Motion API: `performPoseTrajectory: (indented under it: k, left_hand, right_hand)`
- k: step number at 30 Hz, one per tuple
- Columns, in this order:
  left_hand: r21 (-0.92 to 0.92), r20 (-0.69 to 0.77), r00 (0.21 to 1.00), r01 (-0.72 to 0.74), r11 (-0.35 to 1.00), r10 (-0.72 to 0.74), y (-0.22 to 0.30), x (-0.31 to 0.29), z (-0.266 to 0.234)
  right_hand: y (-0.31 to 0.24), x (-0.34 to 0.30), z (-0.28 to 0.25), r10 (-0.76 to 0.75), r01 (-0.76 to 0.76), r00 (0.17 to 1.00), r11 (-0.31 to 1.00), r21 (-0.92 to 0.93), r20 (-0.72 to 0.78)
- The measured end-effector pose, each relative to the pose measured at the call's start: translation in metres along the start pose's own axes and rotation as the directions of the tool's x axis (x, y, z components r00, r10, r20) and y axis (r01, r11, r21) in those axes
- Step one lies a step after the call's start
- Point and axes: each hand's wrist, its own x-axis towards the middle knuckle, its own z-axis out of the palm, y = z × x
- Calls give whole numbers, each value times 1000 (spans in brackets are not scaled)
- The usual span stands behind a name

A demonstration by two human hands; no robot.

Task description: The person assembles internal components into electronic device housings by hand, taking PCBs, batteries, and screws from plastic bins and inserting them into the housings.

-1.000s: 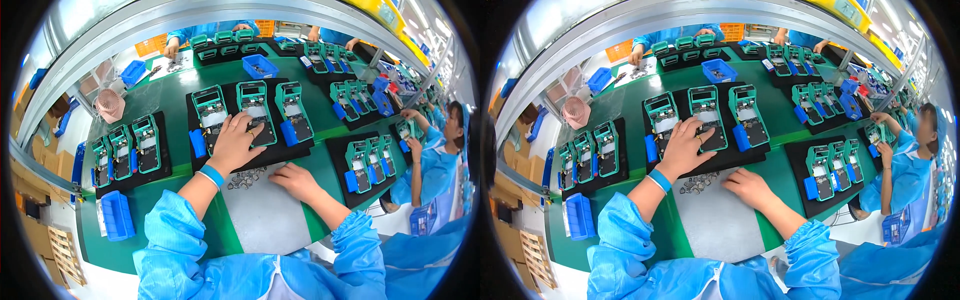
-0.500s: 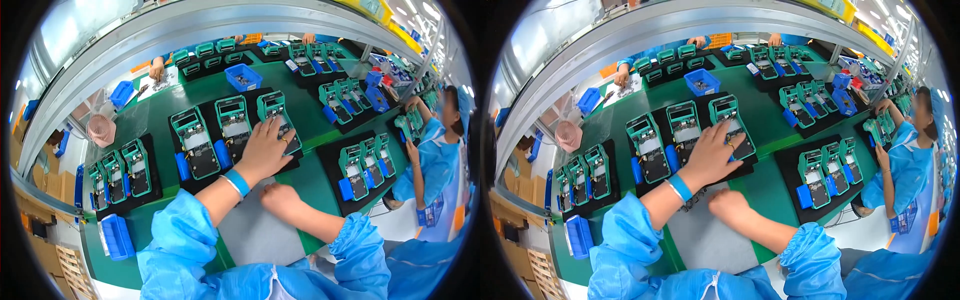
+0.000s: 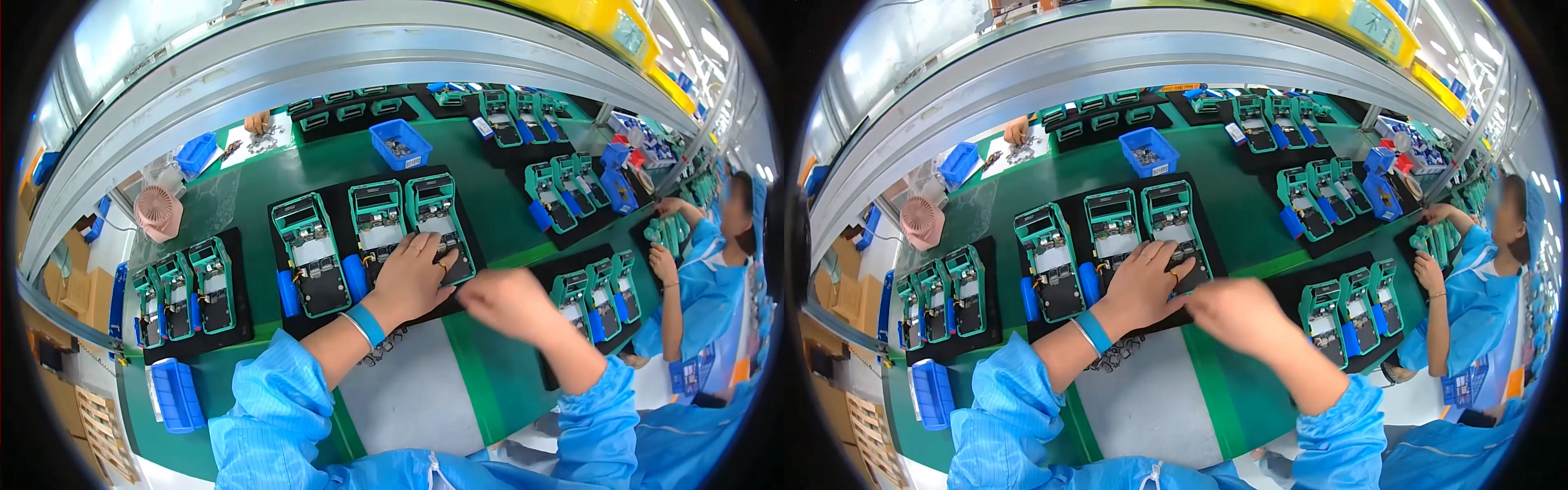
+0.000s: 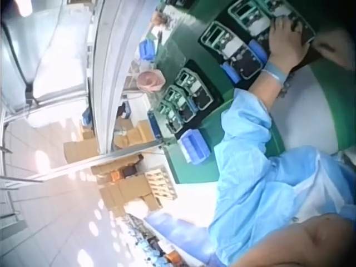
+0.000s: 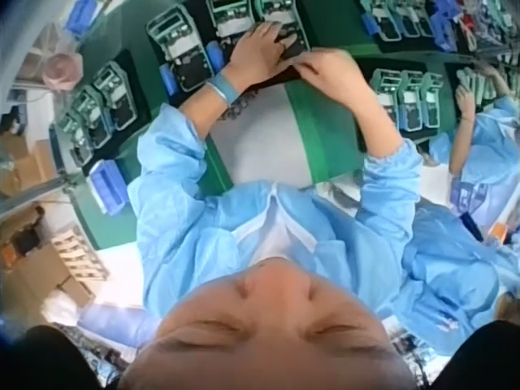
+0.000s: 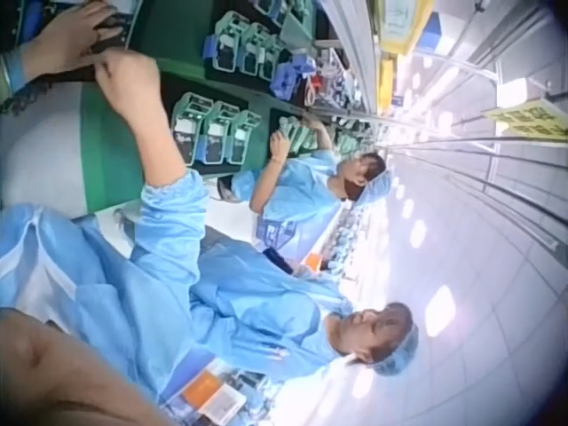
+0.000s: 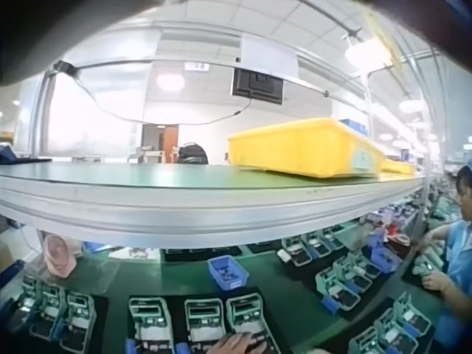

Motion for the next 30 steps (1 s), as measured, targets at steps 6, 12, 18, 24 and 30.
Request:
performPoseTrajectory:
  k: [6,12,18,24,30]
  left_hand:
    - [-26,-62,998,-32,999,30,7,1,-3]
    - [-46,-44,999,-12,999,10,7,-4,3]
    - [-58,-49,999,-14,998,11,5,-2,3]
    - [-62,-42,999,-7,998,4,5,3,5]
    - [-78,-65,998,-17,997,12,6,5,6]
  right_hand:
    - [63,41,21,-234,109,891,942,-319,-388]
    - [91,64,51,-381,188,880,828,-529,-283]
    - [87,71,46,-423,219,881,760,-612,-211]
    - [91,78,39,-429,230,892,701,-675,-142]
    - [92,86,30,-368,184,907,783,-595,-203]
